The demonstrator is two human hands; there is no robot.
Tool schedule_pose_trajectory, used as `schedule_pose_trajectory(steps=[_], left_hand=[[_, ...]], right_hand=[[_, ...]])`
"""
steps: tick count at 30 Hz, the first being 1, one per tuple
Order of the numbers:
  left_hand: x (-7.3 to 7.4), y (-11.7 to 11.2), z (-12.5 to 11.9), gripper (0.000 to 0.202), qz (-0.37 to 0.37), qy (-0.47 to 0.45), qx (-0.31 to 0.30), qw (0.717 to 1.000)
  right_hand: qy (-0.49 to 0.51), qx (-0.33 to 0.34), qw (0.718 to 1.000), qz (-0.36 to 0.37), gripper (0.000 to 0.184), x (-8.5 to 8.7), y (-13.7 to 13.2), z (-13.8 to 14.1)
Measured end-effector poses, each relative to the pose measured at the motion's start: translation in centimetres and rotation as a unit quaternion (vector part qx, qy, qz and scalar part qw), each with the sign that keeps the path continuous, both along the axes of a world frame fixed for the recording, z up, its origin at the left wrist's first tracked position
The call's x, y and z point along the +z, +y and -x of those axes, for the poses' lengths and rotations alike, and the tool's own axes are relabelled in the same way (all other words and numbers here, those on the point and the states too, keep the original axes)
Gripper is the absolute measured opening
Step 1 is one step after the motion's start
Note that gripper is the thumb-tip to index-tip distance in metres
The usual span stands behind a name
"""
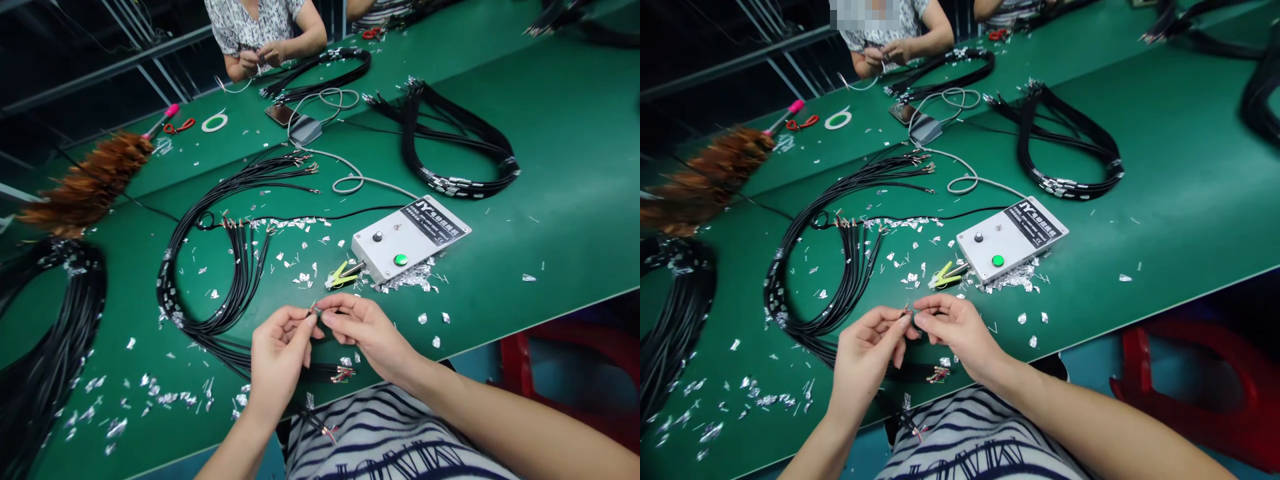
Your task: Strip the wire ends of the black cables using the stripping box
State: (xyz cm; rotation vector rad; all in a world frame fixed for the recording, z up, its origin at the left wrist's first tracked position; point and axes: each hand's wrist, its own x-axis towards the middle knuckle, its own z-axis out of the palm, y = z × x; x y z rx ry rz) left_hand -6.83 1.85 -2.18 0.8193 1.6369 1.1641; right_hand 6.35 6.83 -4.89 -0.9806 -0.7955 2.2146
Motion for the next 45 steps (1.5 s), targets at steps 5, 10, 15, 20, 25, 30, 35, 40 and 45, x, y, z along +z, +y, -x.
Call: schedule_pose_trajectory(steps=[5,10,15,20,25,30,35,40,45], left_hand=[[-0.2,-0.2,-0.3,0.015,-0.038,0.029,0.005,0.999],[-0.8,-0.5,-0.6,0.006,-0.108,0.068,0.028,0.991],[-1.3,-0.9,-0.6,0.003,-0.133,0.112,0.034,0.984],[-1.4,-0.9,-0.3,0.006,-0.143,0.112,0.019,0.983],[-1.2,-0.5,0.1,0.011,-0.140,0.075,0.007,0.987],[-1.1,-0.4,0.1,0.003,-0.154,0.081,0.017,0.985],[-1.6,-0.3,-0.5,0.006,-0.202,0.118,0.052,0.971],[-1.8,-0.4,-0.1,0.004,-0.190,0.075,0.030,0.978],[-0.9,-0.2,0.4,0.016,-0.110,0.011,-0.063,0.992]], right_hand=[[-0.002,-0.027,0.999,-0.019,0.038,0.7,0.1,0.9],[0.001,-0.051,0.999,0.018,0.037,0.5,0.0,1.4],[0.039,-0.031,0.994,0.092,0.041,0.3,-0.1,1.5],[0.069,-0.027,0.989,0.124,0.040,0.3,-0.2,1.4],[0.129,-0.041,0.975,0.176,0.039,0.1,-0.6,1.6],[0.111,-0.060,0.980,0.154,0.035,0.5,-1.4,1.9],[0.046,-0.073,0.990,0.108,0.032,1.2,-1.6,1.6],[0.042,-0.034,0.994,0.092,0.029,0.8,-0.6,1.2],[0.028,0.015,0.999,0.026,0.024,0.2,0.0,1.0]])
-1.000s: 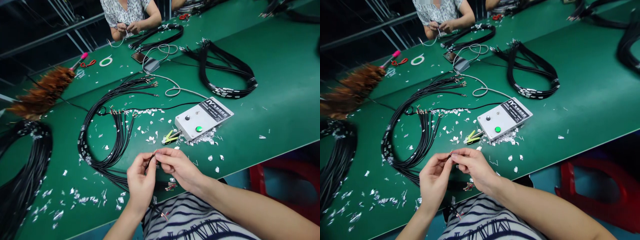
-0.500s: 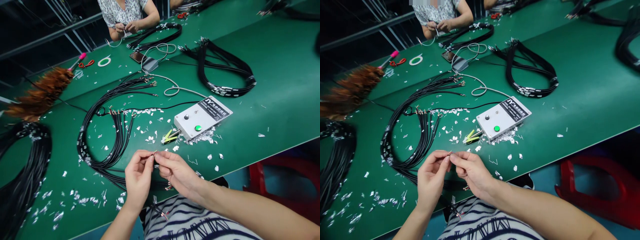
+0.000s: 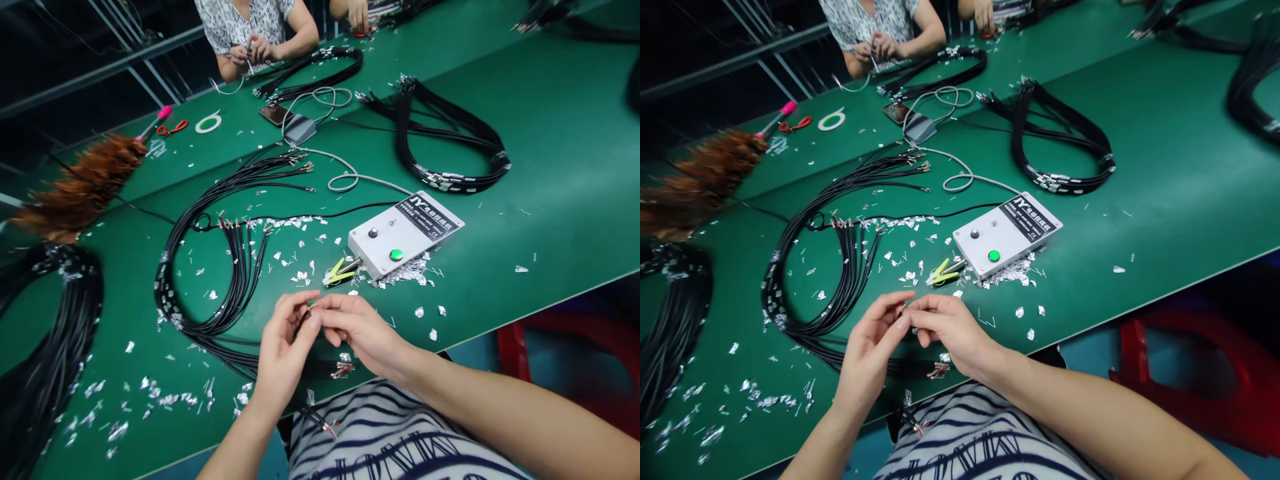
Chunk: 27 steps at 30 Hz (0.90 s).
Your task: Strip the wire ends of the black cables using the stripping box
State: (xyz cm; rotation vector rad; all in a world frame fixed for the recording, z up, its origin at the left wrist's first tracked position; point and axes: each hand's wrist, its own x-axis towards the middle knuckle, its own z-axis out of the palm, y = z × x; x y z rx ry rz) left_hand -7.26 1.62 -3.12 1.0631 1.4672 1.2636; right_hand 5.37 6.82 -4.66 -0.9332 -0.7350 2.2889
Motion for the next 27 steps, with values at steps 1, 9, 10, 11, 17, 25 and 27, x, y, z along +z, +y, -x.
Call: schedule_pose_trajectory(steps=[1,9,10,11,17,25,27], left_hand=[[0.1,0.1,0.0,0.016,0.009,-0.001,-0.007,1.000],[-0.1,0.8,-0.9,0.015,0.025,-0.033,0.032,0.999],[0.0,0.8,-0.9,0.018,0.028,-0.023,0.017,0.999],[0.2,0.9,-0.8,0.022,0.028,-0.009,-0.003,1.000],[1.1,1.4,0.0,0.013,0.027,0.032,-0.068,0.997],[-0.1,0.6,-0.9,0.011,0.023,-0.002,0.037,0.999],[-0.4,0.0,-1.3,0.008,-0.041,0.112,0.044,0.992]], right_hand=[[-0.004,-0.002,1.000,-0.006,0.024,-0.1,0.0,0.0],[-0.047,0.003,0.996,-0.077,0.025,-0.1,0.9,-0.9],[-0.045,0.002,0.996,-0.081,0.024,-0.1,0.9,-1.0],[-0.038,0.002,0.996,-0.081,0.023,-0.2,1.0,-1.1],[0.002,0.031,0.999,-0.036,0.023,-0.8,0.6,-1.2],[-0.069,0.058,0.978,-0.189,0.023,-0.4,1.0,-2.1],[-0.136,0.057,0.941,-0.303,0.016,-0.1,1.1,-2.5]])
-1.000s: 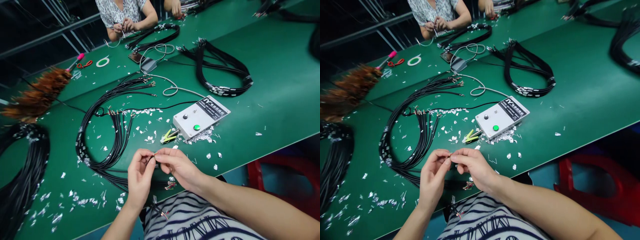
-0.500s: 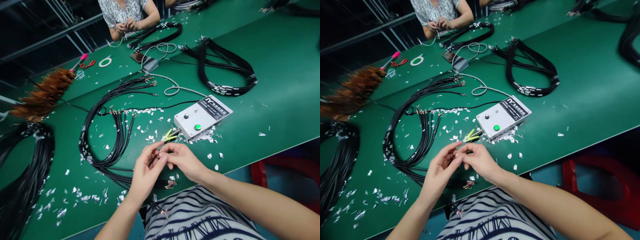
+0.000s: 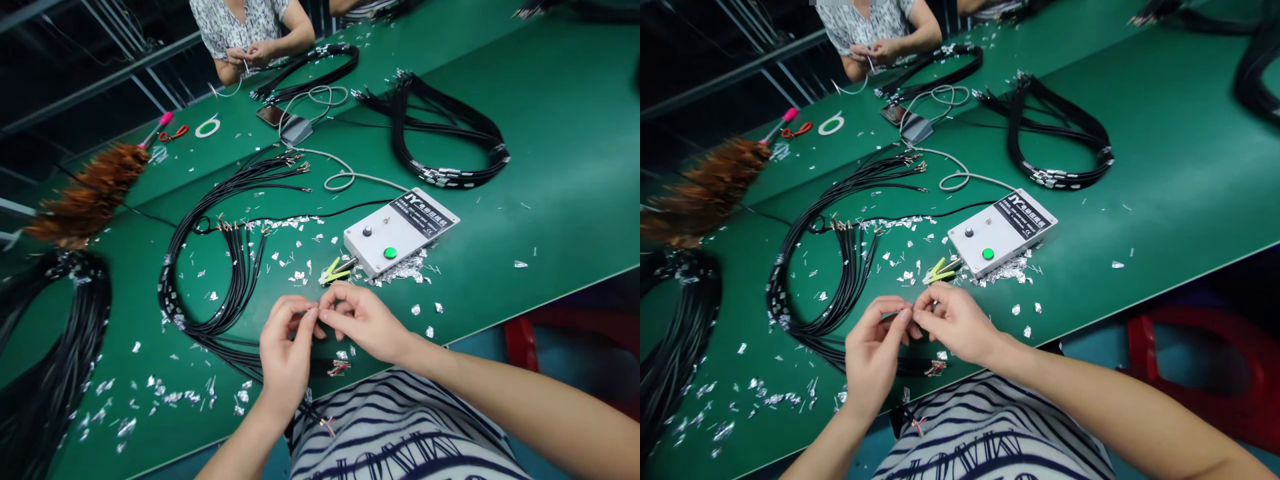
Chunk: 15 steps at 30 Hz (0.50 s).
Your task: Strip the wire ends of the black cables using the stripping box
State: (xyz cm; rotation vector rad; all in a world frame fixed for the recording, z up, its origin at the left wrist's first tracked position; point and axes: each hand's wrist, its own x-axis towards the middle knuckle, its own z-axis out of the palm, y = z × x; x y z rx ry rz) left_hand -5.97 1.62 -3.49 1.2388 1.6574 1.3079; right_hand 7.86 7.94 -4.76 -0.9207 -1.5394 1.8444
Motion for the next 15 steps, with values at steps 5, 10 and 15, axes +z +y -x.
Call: schedule_pose_trajectory(steps=[5,10,15], left_hand=[[-0.5,-0.5,-0.5,0.013,-0.085,0.183,-0.012,0.979],[-0.7,0.3,-0.3,0.015,0.003,0.055,-0.009,0.998],[-0.6,0.5,0.1,0.016,0.034,0.038,-0.026,0.998]], right_hand=[[-0.132,0.021,0.946,-0.294,0.014,0.1,0.3,-1.2],[-0.212,0.002,0.879,-0.427,0.018,-0.3,0.4,-2.0],[-0.276,0.011,0.778,-0.564,0.022,0.1,0.8,-1.6]])
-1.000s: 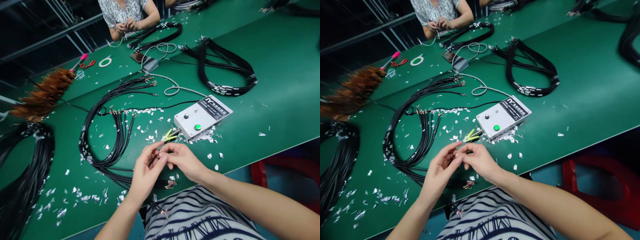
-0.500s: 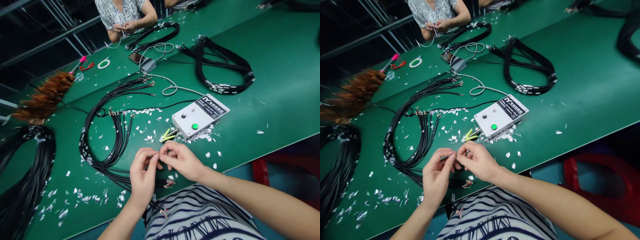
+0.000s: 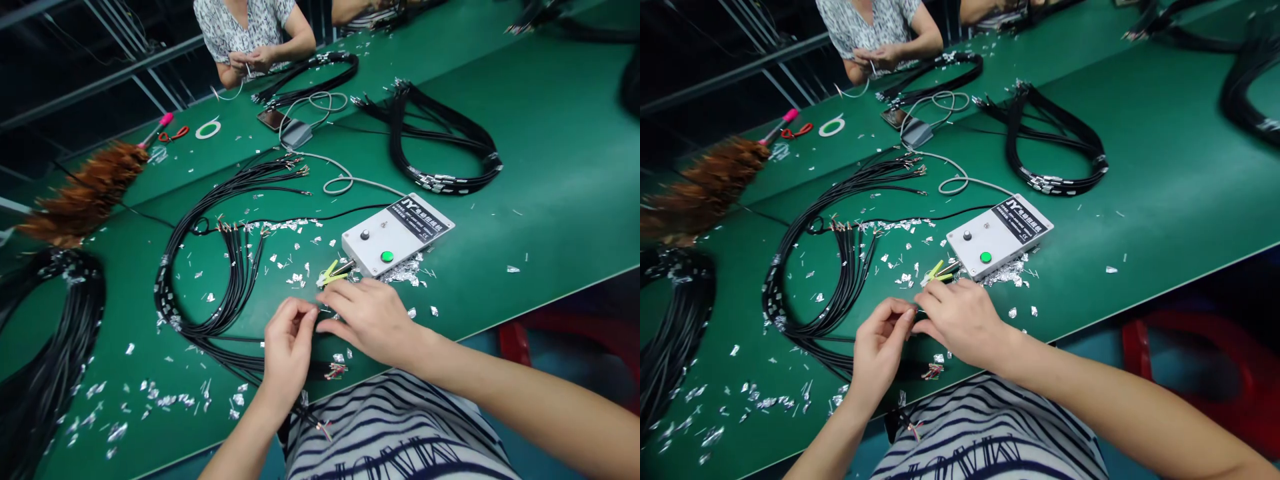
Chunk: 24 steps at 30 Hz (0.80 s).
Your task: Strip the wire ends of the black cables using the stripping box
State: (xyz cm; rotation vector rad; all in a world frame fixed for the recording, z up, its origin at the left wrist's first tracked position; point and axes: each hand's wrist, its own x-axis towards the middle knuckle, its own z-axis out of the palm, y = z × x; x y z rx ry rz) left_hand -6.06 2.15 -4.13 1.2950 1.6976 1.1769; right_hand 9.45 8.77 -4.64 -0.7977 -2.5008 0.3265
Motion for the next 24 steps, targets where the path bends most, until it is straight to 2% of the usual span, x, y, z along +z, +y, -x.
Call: schedule_pose_trajectory(steps=[3,7,11,15,18,24], left_hand=[[-0.1,-0.2,0.2,0.019,-0.022,0.068,-0.038,0.997],[-0.3,-0.1,0.2,0.021,-0.093,0.146,-0.083,0.981],[-0.8,0.7,0.6,0.019,-0.063,0.127,-0.032,0.989],[-1.2,1.7,0.9,0.018,-0.031,0.103,0.007,0.994],[-1.3,2.1,0.9,0.017,-0.037,0.110,0.018,0.993],[-1.4,2.7,0.9,0.018,-0.048,0.154,0.021,0.987]], right_hand=[[-0.006,0.049,0.997,-0.051,0.029,-0.2,0.4,0.2],[-0.015,0.067,0.994,-0.083,0.030,-0.3,1.5,-0.7],[-0.063,0.042,0.992,-0.104,0.014,0.5,3.9,-1.5],[-0.162,0.039,0.979,-0.121,0.018,0.8,6.1,-1.0],[-0.207,0.043,0.971,-0.111,0.019,0.6,6.7,-0.4],[-0.197,0.021,0.975,-0.104,0.022,0.6,6.7,0.1]])
